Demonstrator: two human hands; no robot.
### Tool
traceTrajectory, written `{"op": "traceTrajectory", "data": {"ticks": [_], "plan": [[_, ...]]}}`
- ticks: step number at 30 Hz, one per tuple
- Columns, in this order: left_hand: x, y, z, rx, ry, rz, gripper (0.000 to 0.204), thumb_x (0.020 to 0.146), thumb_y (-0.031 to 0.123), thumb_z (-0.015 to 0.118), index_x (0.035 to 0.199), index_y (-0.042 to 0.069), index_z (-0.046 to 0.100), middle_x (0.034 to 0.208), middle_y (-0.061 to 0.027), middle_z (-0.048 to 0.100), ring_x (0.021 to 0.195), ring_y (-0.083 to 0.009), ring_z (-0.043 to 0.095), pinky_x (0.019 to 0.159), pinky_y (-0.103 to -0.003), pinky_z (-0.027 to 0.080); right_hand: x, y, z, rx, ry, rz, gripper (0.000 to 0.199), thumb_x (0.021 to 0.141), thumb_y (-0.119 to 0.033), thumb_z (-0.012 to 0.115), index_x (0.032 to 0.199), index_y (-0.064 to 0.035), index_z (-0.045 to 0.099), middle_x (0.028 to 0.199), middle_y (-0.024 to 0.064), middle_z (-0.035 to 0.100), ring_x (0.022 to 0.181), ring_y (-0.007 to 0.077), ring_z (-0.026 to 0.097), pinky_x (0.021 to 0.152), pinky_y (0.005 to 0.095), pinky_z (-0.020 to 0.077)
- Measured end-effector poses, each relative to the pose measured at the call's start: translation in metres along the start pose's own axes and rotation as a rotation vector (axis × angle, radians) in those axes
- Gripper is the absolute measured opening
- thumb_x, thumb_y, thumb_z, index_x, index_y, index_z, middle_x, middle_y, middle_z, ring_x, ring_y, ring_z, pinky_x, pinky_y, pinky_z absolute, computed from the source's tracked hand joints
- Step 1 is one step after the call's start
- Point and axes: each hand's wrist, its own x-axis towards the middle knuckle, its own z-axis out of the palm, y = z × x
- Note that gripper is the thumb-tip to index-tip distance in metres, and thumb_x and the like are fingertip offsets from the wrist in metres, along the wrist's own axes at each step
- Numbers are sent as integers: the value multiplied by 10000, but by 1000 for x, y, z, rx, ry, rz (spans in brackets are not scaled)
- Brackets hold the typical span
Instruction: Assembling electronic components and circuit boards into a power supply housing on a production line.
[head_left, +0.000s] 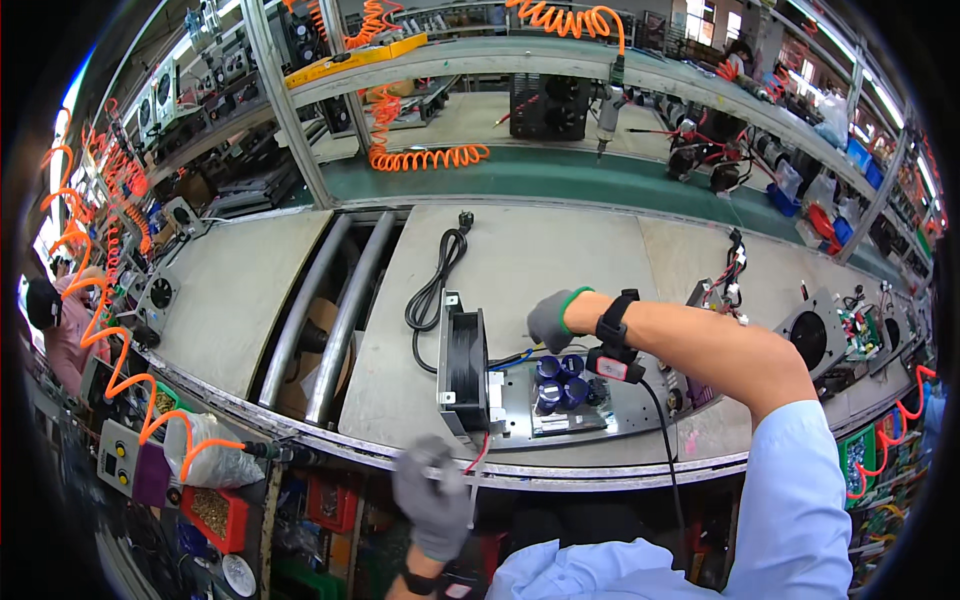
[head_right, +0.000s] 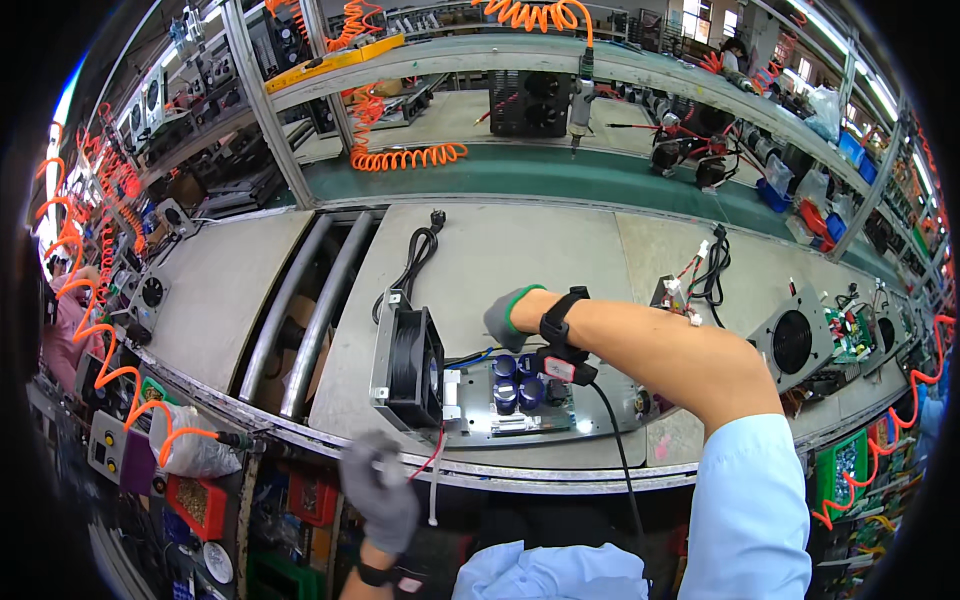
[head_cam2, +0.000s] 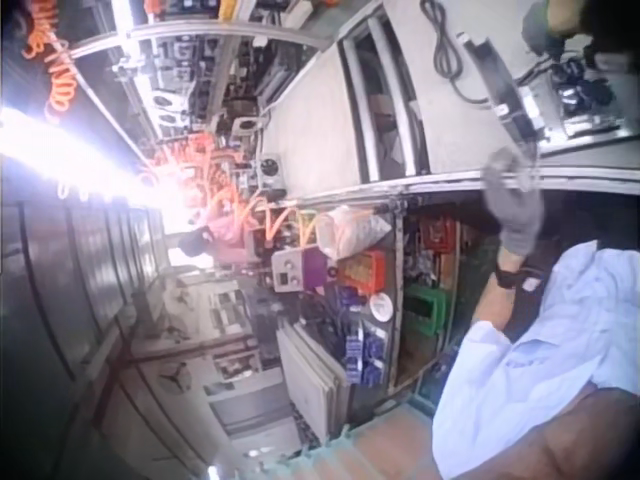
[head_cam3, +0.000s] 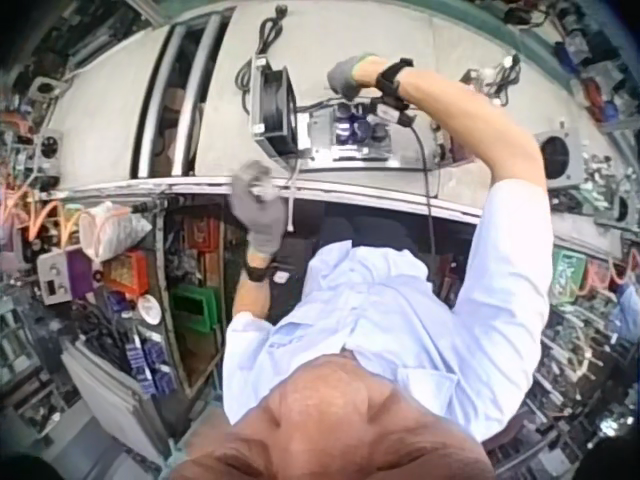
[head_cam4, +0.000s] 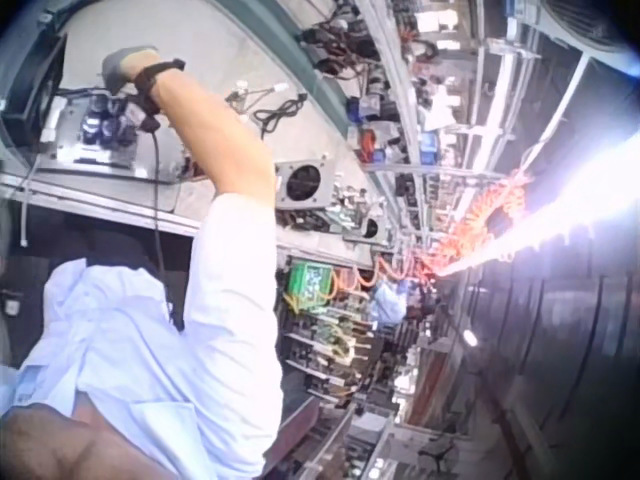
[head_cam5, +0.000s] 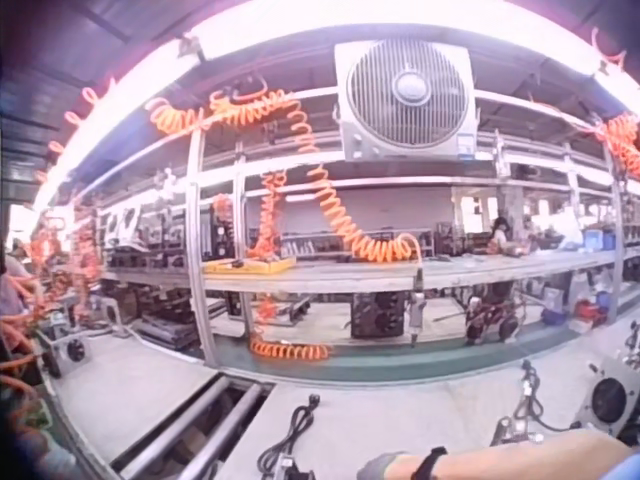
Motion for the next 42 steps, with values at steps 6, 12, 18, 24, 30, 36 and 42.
{"op": "traceTrajectory", "data": {"ticks": [6, 12, 18, 24, 30, 36, 42], "plan": [[120, -69, -3, -416, -113, -442, 181, 979, 125, 558, 1085, -1, 634, 999, -59, 639, 863, -119, 624, 760, -264, 532, 1, 18, 11, 179, 112, -79, 264, 809, -235, 677, 1033, -132, 773, 930, 96, 752, 856, 314, 692, 764, 443, 524], [200, -124, 74, -591, -1021, -603, 257, 933, 173, 636, 1124, 10, 691, 1025, -50, 685, 895, -128, 644, 809, -281, 532, -17, 23, -1, 960, 116, -52, 236, 970, -153, 562, 1057, 5, 714, 800, 115, 728, 633, 169, 706, 557, 288, 554], [200, -132, 143, -570, -1395, -96, 344, 869, 241, 744, 1132, 21, 722, 1046, -82, 735, 947, -156, 679, 895, -303, 534, -19, 15, 14, 1197, 193, -69, 241, 996, -172, 549, 1066, 4, 698, 831, 106, 724, 704, 151, 700, 656, 295, 569], [188, -134, 153, -520, -1540, -340, 344, 859, 238, 761, 1121, 18, 724, 996, -68, 737, 895, -139, 668, 838, -286, 534, -14, 24, 21, 1331, 130, -151, 256, 1016, -187, 543, 1038, 6, 711, 874, 67, 723, 833, 128, 673, 776, 286, 548], [178, -141, 156, -537, -1491, -333, 280, 863, 197, 751, 1065, 7, 719, 936, -43, 722, 837, -98, 654, 753, -253, 534, -7, 8, 22, 859, 132, -246, 276, 899, -280, 664, 1047, -62, 749, 830, 118, 719, 748, 199, 635, 744, 382, 499], [166, -152, 156, -724, -1337, -501, 245, 853, 141, 741, 1049, 23, 655, 846, 25, 627, 758, -53, 584, 681, -231, 510, -1, -23, 12, 1059, 361, -141, 325, 908, -351, 698, 978, -40, 760, 750, 134, 699, 684, 222, 641, 691, 384, 509], [161, -152, 161, -585, -1124, -268, 249, 838, 70, 717, 1063, 54, 612, 838, 40, 561, 747, -42, 532, 651, -206, 484, -13, -37, -1, 1263, 438, 25, 235, 882, -190, 736, 988, 19, 713, 776, 108, 707, 641, 152, 664, 606, 325, 550]]}}
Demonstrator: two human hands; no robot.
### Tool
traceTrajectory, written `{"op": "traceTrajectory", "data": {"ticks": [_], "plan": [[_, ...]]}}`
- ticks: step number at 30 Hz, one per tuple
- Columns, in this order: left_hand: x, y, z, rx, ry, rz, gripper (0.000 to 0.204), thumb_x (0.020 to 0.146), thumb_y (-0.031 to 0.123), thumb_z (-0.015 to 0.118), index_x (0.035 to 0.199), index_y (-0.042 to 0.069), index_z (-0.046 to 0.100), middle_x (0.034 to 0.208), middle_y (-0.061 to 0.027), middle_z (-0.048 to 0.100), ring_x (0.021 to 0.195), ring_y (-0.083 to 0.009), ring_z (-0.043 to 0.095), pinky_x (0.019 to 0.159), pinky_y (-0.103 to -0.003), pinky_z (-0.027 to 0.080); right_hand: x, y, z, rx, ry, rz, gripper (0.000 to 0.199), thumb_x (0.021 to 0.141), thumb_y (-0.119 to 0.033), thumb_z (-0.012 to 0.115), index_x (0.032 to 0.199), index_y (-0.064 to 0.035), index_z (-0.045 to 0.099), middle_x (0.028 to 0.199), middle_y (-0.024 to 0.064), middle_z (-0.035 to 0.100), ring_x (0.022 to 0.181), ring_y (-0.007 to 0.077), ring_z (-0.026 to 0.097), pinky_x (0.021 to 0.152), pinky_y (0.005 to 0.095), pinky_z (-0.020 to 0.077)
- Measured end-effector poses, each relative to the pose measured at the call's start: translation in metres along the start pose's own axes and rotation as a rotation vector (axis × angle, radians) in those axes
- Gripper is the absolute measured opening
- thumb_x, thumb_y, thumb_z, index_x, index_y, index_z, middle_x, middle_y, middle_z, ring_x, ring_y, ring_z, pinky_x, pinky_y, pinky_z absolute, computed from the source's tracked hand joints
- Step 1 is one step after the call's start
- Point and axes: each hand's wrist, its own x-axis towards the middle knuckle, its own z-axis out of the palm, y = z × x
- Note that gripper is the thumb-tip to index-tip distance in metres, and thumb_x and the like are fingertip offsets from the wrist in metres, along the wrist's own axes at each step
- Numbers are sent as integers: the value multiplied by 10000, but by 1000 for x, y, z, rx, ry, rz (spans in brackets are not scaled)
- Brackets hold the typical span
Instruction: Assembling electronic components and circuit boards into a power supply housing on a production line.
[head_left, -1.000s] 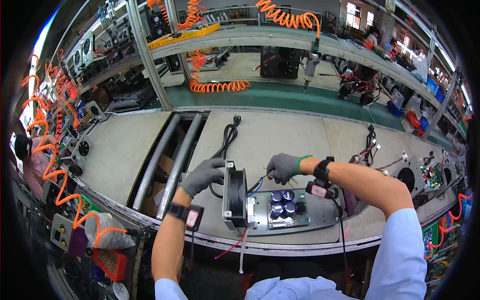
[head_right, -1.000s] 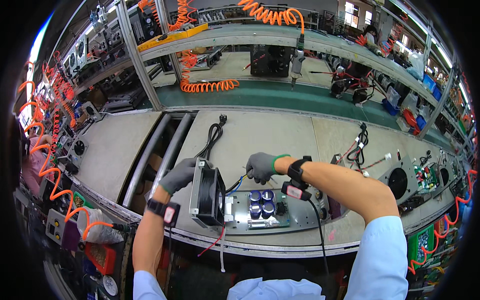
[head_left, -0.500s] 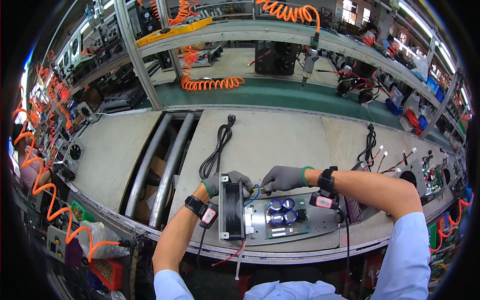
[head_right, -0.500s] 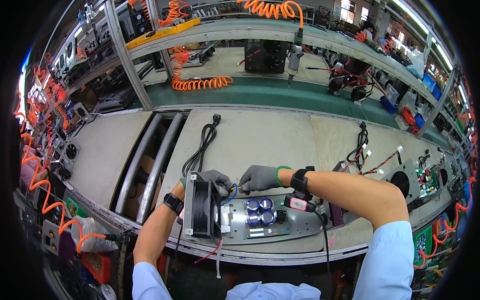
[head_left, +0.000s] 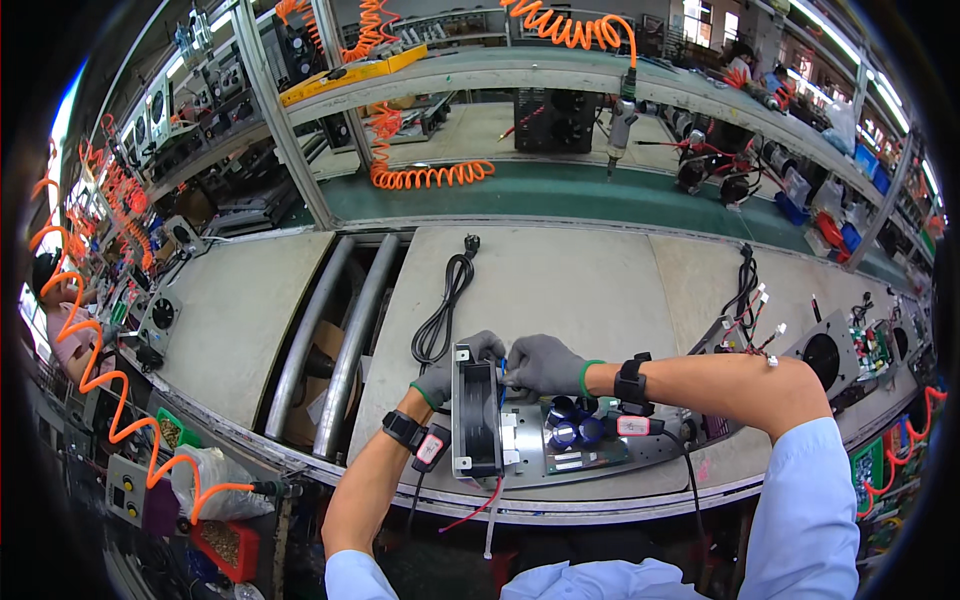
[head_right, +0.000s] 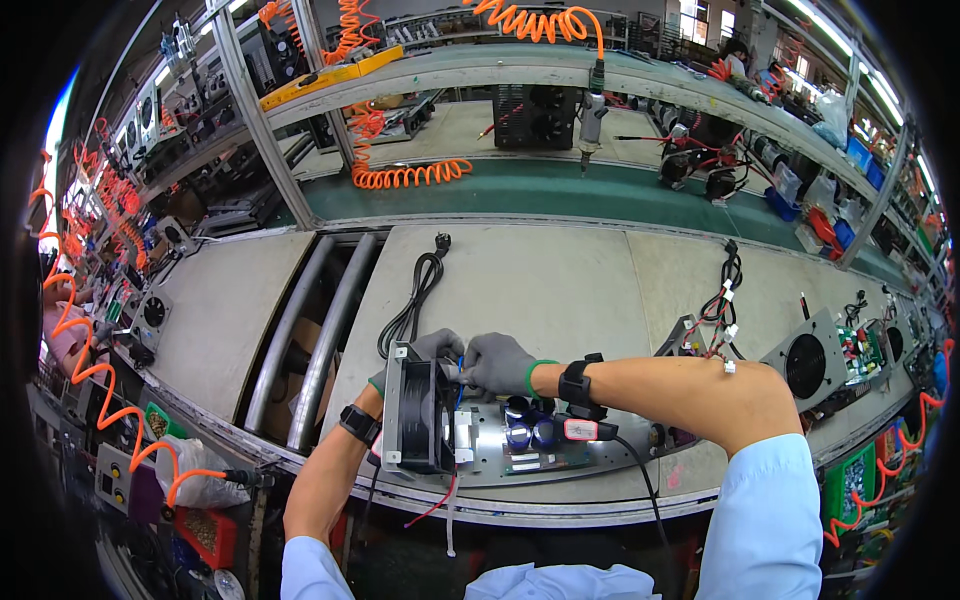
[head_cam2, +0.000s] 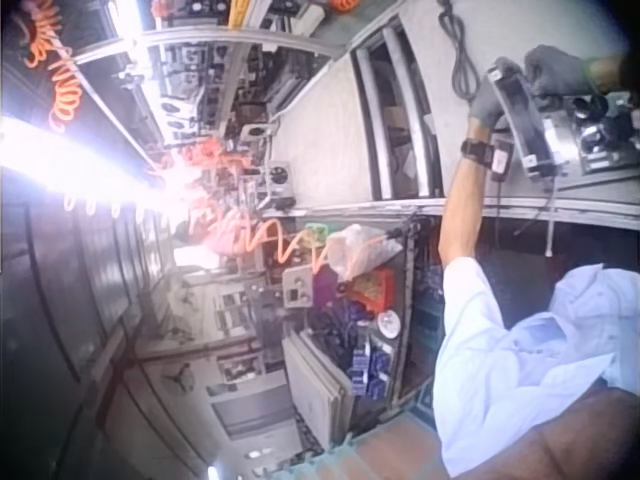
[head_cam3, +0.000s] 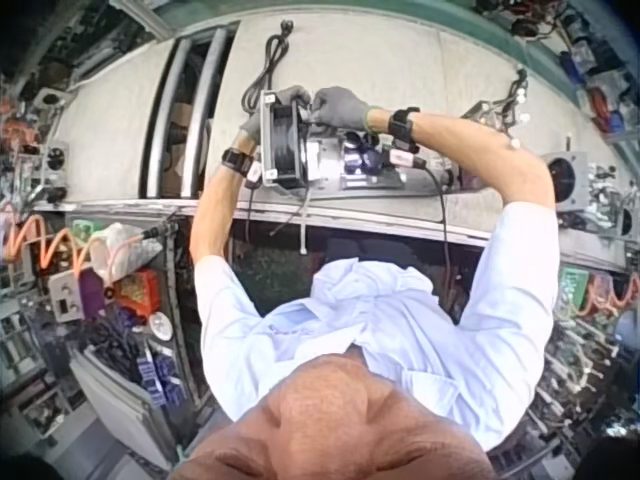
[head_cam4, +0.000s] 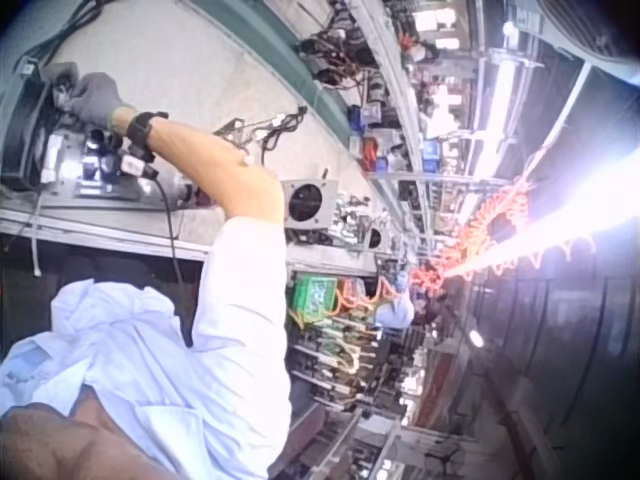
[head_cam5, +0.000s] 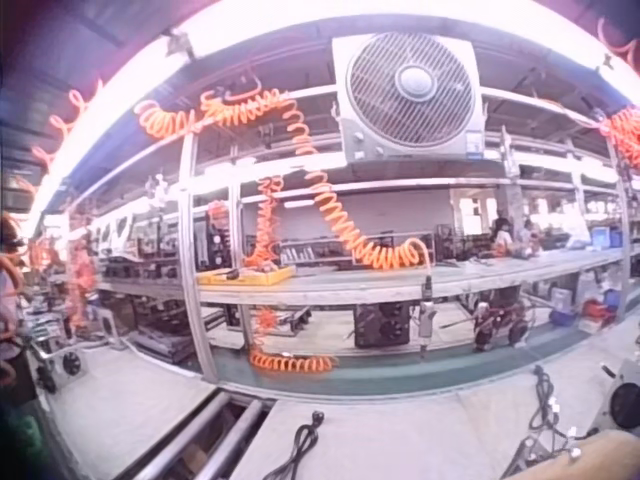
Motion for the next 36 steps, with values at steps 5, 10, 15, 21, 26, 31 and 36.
{"op": "traceTrajectory", "data": {"ticks": [5, 10, 15, 21, 26, 31, 36], "plan": [[-13, 2, 5, -223, 2, -90, 211, 885, 101, 709, 1076, 63, 630, 869, 28, 608, 740, -46, 589, 629, -208, 510, 4, 2, 3, 122, 34, 43, 249, 847, -79, 762, 1008, 56, 629, 818, 106, 700, 614, 156, 670, 551, 281, 564], [-18, 3, 8, -305, -14, -246, 219, 929, 139, 690, 1125, 44, 672, 920, 3, 672, 773, -51, 632, 653, -210, 536, 6, 19, 1, 127, 69, 70, 240, 837, -181, 758, 975, 8, 703, 825, 139, 715, 692, 210, 700, 636, 331, 563], [-17, -6, 3, -659, -146, -288, 304, 964, 190, 636, 1212, 17, 664, 954, -18, 695, 787, -86, 664, 688, -229, 569, 8, 25, 2, 19, 83, -53, 335, 805, -188, 754, 1093, -25, 698, 884, 139, 730, 780, 225, 712, 723, 330, 570], [-17, -16, 5, -580, -125, -299, 302, 959, 192, 652, 1210, 26, 657, 946, -19, 697, 771, -86, 667, 678, -224, 571, 15, 21, 1, -225, 8, -151, 451, 778, -208, 771, 1196, -62, 681, 1011, 165, 729, 923, 291, 713, 844, 368, 561], [-17, -10, 8, -575, -153, -344, 324, 933, 194, 711, 1182, -8, 661, 876, 1, 682, 718, -62, 643, 622, -204, 545, 20, 24, -8, -191, -81, -151, 371, 834, -101, 741, 1191, -15, 685, 891, 133, 721, 764, 191, 727, 717, 313, 578], [-19, 0, 11, -563, -133, -403, 324, 938, 199, 705, 1171, -22, 663, 861, -4, 682, 703, -57, 635, 614, -194, 537, 21, 27, -12, -408, -49, -300, 365, 817, -267, 761, 1103, -45, 711, 952, 154, 727, 873, 289, 702, 793, 384, 542], [-22, 16, 13, -350, -91, -346, 321, 932, 196, 704, 1162, -25, 670, 872, -15, 693, 724, -62, 641, 631, -207, 541, 16, 29, -12, -678, -15, -364, 330, 843, -349, 718, 1013, -68, 704, 965, 149, 712, 921, 342, 695, 790, 431, 545]]}}
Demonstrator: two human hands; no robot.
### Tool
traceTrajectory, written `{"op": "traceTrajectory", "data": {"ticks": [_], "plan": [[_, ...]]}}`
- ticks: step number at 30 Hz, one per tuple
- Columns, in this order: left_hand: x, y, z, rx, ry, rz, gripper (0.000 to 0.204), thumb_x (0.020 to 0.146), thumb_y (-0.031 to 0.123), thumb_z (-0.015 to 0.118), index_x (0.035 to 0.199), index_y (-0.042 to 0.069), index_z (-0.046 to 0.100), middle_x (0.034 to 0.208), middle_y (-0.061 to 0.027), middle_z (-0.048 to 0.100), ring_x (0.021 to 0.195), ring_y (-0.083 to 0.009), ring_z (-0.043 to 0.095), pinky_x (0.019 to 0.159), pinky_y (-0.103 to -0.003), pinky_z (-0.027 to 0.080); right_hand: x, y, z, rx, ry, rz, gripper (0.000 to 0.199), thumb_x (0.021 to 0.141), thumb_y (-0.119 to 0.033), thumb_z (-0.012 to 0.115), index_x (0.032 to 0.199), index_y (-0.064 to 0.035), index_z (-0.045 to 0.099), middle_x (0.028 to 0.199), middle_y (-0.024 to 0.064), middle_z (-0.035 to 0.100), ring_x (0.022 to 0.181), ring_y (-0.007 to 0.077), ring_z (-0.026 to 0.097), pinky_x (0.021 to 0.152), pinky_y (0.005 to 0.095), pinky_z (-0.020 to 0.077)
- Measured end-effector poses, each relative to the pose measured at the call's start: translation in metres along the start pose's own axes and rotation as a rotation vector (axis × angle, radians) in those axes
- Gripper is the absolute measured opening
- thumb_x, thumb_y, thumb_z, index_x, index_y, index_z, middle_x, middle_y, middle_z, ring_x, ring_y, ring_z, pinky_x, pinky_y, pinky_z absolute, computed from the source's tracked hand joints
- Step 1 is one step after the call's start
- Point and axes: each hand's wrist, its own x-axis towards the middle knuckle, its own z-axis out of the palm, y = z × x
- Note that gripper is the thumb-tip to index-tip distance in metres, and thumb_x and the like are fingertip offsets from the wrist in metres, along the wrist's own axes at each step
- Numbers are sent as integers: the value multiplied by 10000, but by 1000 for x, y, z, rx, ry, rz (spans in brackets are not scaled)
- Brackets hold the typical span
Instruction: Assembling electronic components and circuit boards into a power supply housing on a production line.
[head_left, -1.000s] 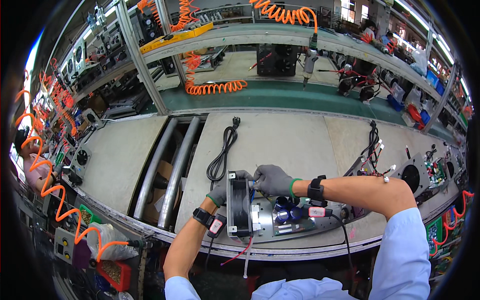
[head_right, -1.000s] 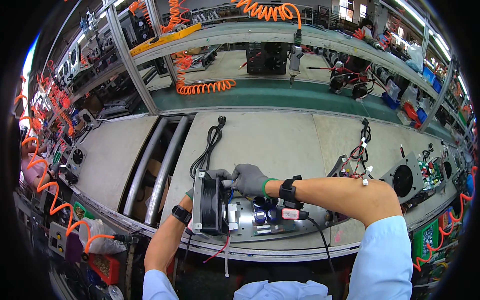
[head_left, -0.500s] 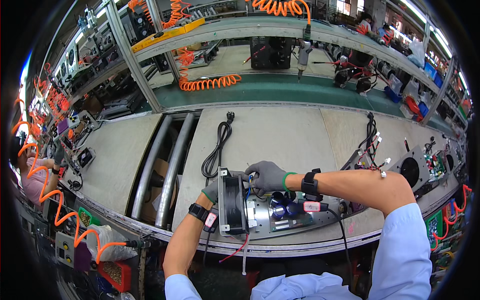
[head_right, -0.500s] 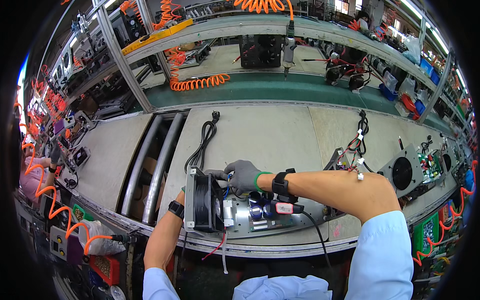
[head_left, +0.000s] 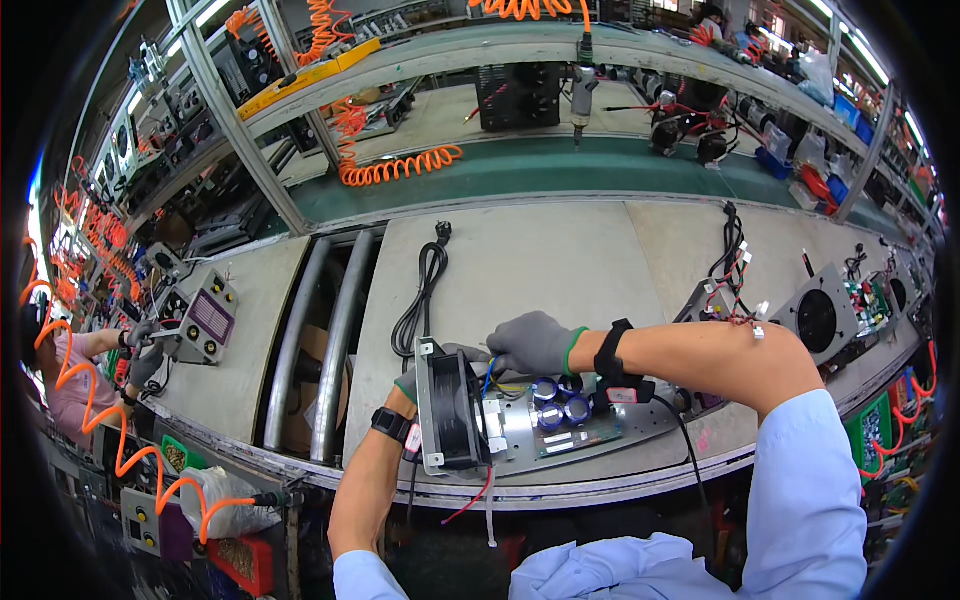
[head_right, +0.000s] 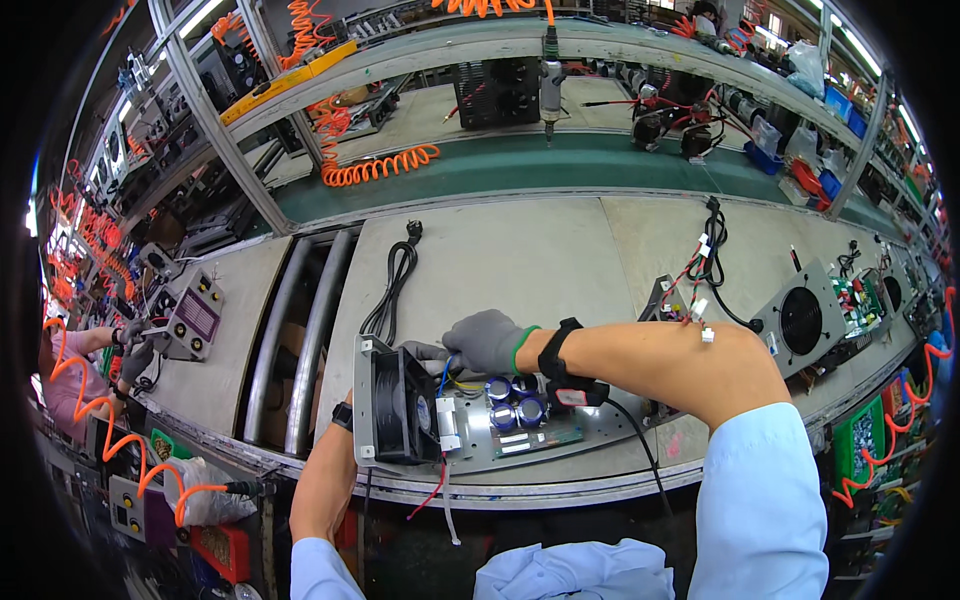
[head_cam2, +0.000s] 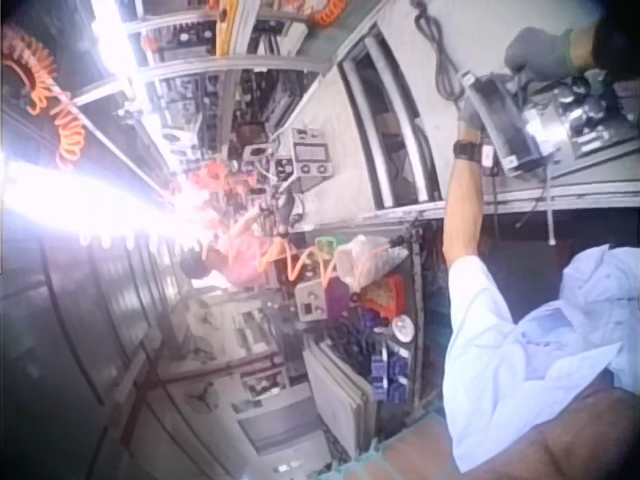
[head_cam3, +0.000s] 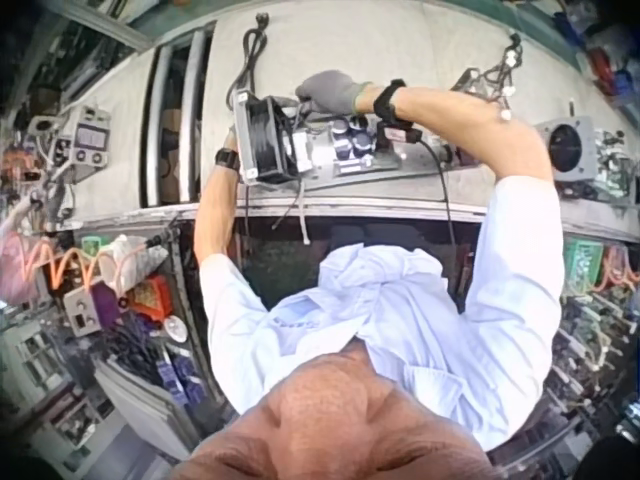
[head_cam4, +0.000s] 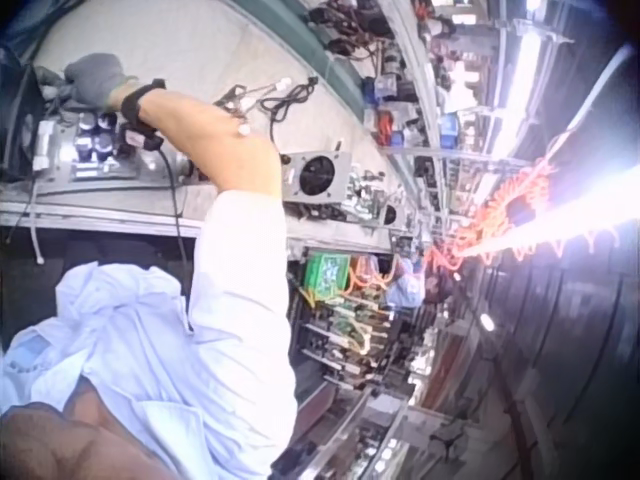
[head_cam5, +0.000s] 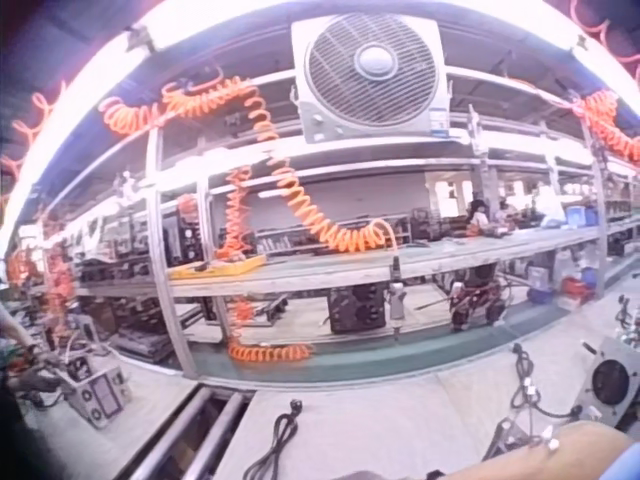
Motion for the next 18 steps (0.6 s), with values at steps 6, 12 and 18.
{"op": "traceTrajectory", "data": {"ticks": [6, 12, 18], "plan": [[-8, 10, 6, 16, 141, 133, 356, 898, 248, 743, 1112, -33, 694, 808, -19, 684, 693, -72, 623, 607, -203, 509, -6, -8, 2, -208, 22, -67, 293, 847, -299, 698, 1034, -76, 666, 915, 146, 697, 875, 358, 700, 760, 444, 549], [10, 12, -8, 148, -39, 76, 249, 945, 258, 660, 911, 11, 648, 818, -1, 615, 731, -70, 581, 586, -249, 468, -5, -13, -11, -131, 37, -91, 284, 834, -218, 686, 1078, -79, 650, 910, 159, 701, 849, 368, 699, 762, 464, 548], [14, 12, -24, 11, 55, -36, 242, 955, 205, 625, 1088, 5, 657, 756, 9, 560, 657, -99, 538, 619, -248, 497, -12, -25, -29, -262, -141, -44, 302, 811, -227, 669, 1059, -54, 672, 878, 168, 712, 857, 365, 706, 768, 468, 552]]}}
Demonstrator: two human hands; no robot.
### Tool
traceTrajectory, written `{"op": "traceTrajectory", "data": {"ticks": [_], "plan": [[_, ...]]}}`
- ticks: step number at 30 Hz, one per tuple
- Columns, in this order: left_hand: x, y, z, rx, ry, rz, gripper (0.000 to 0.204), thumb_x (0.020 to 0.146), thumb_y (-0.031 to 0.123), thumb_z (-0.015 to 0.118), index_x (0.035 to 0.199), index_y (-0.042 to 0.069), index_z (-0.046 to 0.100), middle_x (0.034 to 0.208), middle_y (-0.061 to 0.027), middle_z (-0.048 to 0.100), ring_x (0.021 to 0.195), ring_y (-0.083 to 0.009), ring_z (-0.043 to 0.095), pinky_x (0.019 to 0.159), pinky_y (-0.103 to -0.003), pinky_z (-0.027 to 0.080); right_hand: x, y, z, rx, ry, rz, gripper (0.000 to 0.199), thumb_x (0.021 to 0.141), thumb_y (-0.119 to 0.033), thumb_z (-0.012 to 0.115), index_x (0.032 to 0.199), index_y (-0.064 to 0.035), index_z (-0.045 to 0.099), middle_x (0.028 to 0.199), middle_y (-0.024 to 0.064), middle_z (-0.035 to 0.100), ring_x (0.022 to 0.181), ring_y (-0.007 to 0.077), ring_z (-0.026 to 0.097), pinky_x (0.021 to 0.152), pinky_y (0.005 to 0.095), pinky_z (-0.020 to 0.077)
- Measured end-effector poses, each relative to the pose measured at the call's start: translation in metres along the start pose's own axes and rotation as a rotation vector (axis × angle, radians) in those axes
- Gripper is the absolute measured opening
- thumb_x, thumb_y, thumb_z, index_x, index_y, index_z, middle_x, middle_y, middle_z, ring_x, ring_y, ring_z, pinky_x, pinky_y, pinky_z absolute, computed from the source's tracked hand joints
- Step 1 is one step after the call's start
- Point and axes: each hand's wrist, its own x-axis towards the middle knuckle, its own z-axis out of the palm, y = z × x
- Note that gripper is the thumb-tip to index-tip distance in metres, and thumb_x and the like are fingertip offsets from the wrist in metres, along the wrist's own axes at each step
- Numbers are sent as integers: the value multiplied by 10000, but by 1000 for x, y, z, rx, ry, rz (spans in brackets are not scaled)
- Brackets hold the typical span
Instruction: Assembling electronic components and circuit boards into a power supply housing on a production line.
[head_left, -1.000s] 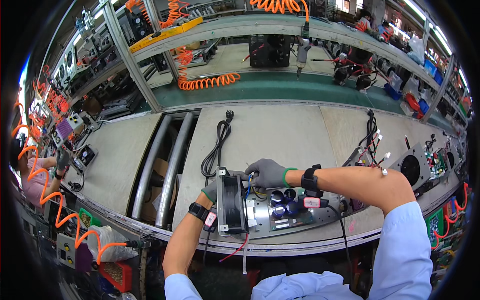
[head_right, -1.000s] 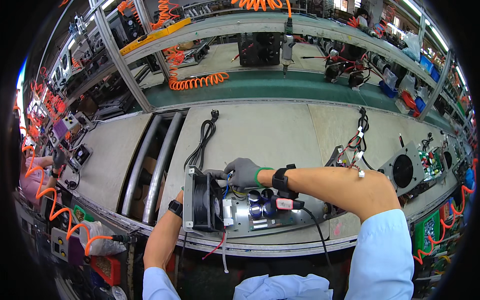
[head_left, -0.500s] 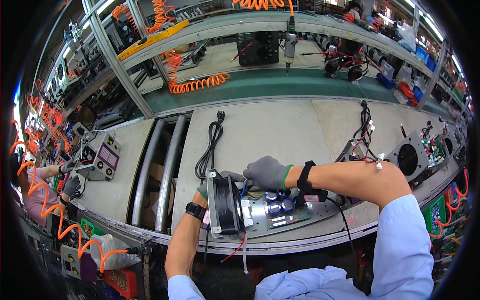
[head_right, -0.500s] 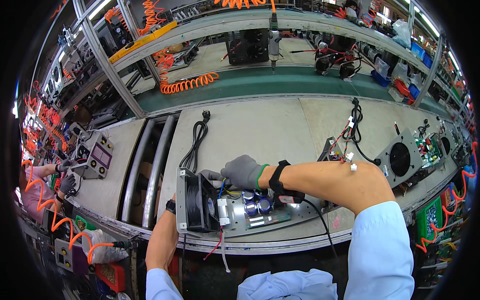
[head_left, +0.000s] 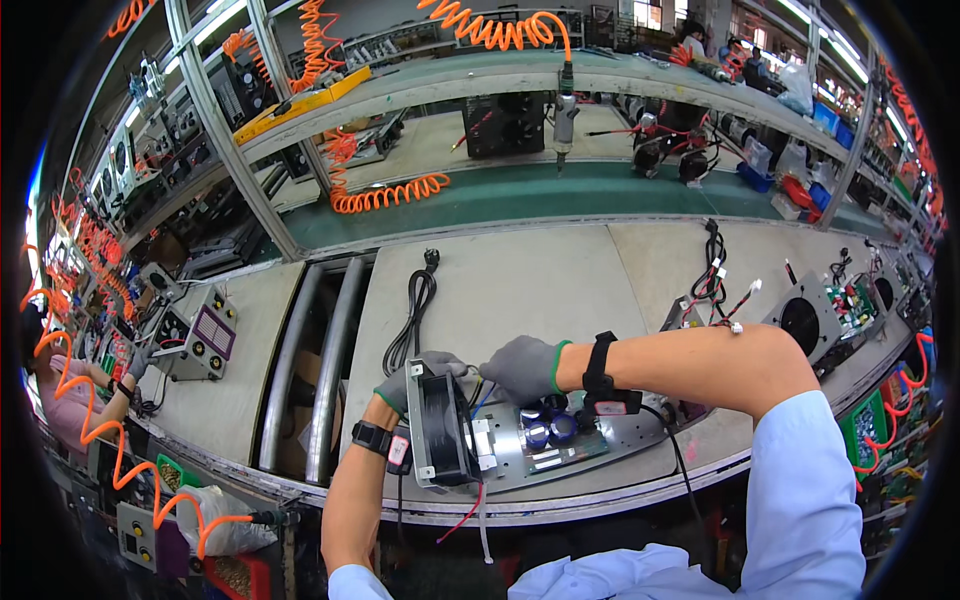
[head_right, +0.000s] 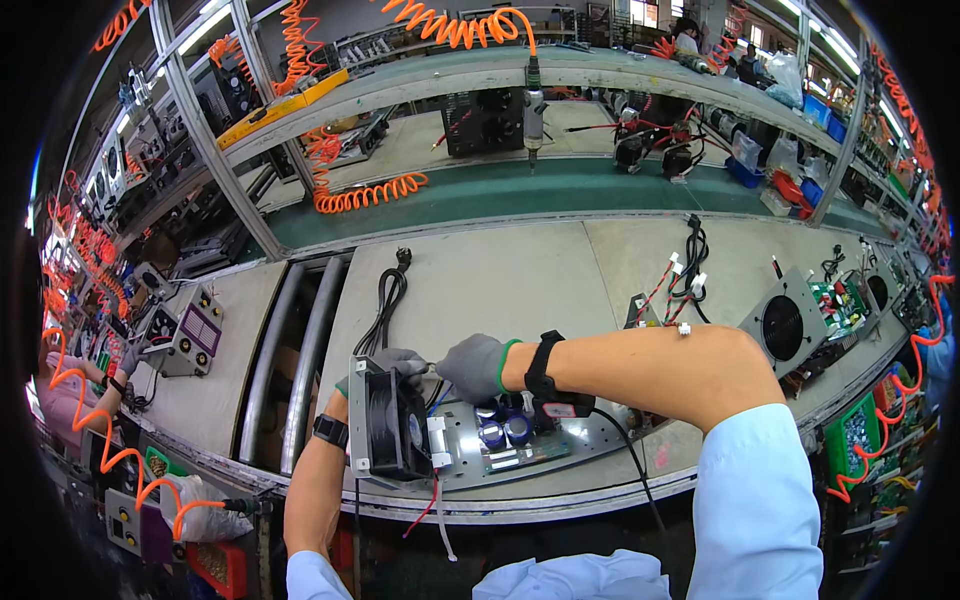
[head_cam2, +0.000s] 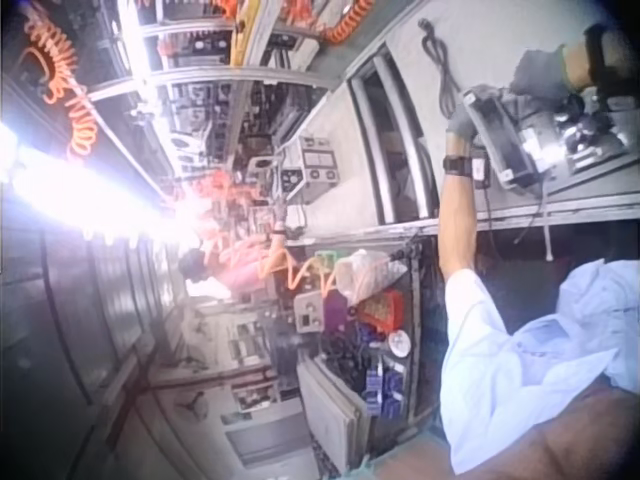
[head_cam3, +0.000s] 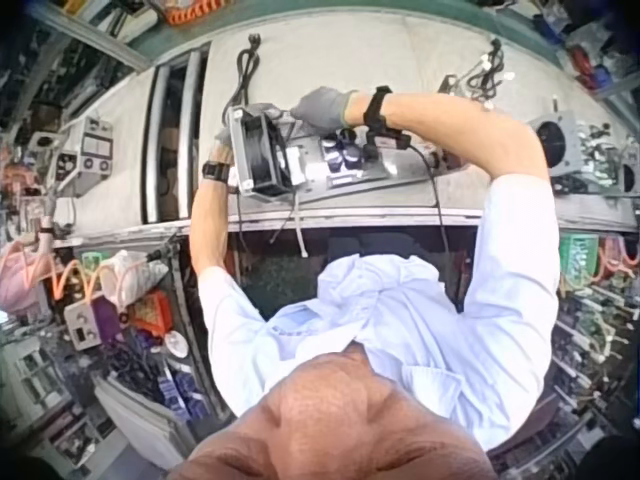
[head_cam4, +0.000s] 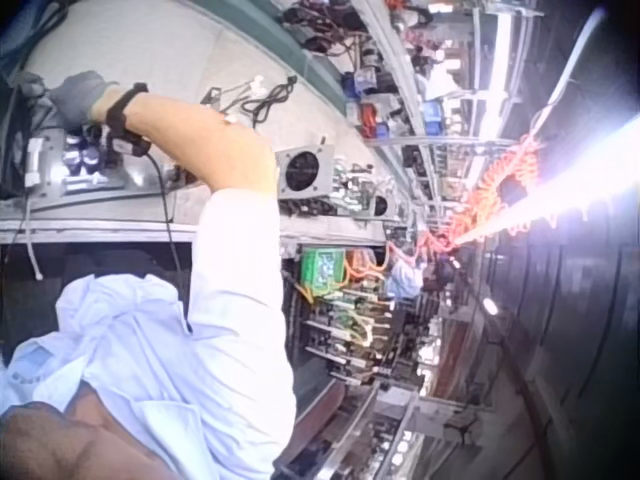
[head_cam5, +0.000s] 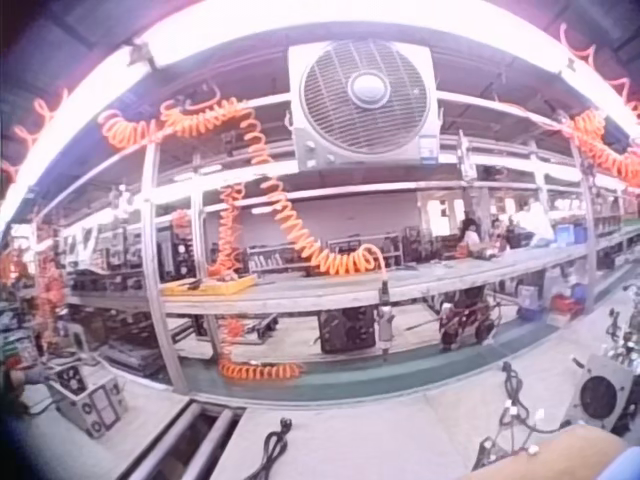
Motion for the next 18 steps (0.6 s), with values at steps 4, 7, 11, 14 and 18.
{"op": "traceTrajectory", "data": {"ticks": [4, 7, 11, 14, 18], "plan": [[15, 12, -5, -484, -75, 23, 409, 996, 231, 568, 1329, 3, 504, 860, -33, 583, 741, -140, 579, 654, -261, 512, -7, 8, -31, -91, -122, -8, 365, 830, -354, 654, 1043, -58, 671, 923, 172, 709, 881, 379, 696, 772, 486, 550], [27, 16, 1, -906, -255, 202, 527, 1042, 318, 505, 1452, 18, 367, 1192, -164, 608, 1079, -256, 620, 877, -349, 542, -8, 37, -68, -108, -132, 82, 414, 817, -385, 651, 1060, -52, 684, 985, 186, 707, 947, 378, 687, 812, 494, 542], [16, 10, 10, -642, -52, 209, 773, 996, 456, 571, 1528, 1, 245, 1503, -258, 371, 1317, -374, 484, 1089, -469, 446, -14, 108, -119, -71, 28, 283, 487, 804, -421, 646, 1081, -25, 702, 1052, 219, 703, 974, 418, 667, 856, 494, 527], [-20, -1, 10, -618, 117, 304, 846, 975, 472, 597, 1546, -7, 195, 1538, -262, 313, 1332, -375, 471, 1086, -453, 451, -14, 187, -157, -131, 106, 492, 557, 805, -458, 652, 1067, 31, 707, 1076, 241, 703, 991, 411, 669, 859, 484, 521], [-92, -28, 15, -533, 443, 376, 768, 979, 460, 594, 1462, -71, 320, 1382, -264, 489, 1202, -347, 577, 1008, -428, 502, 1, 296, -177, 9, 472, 674, 607, 773, -528, 668, 1010, 27, 724, 1027, 221, 713, 920, 361, 695, 810, 417, 551]]}}
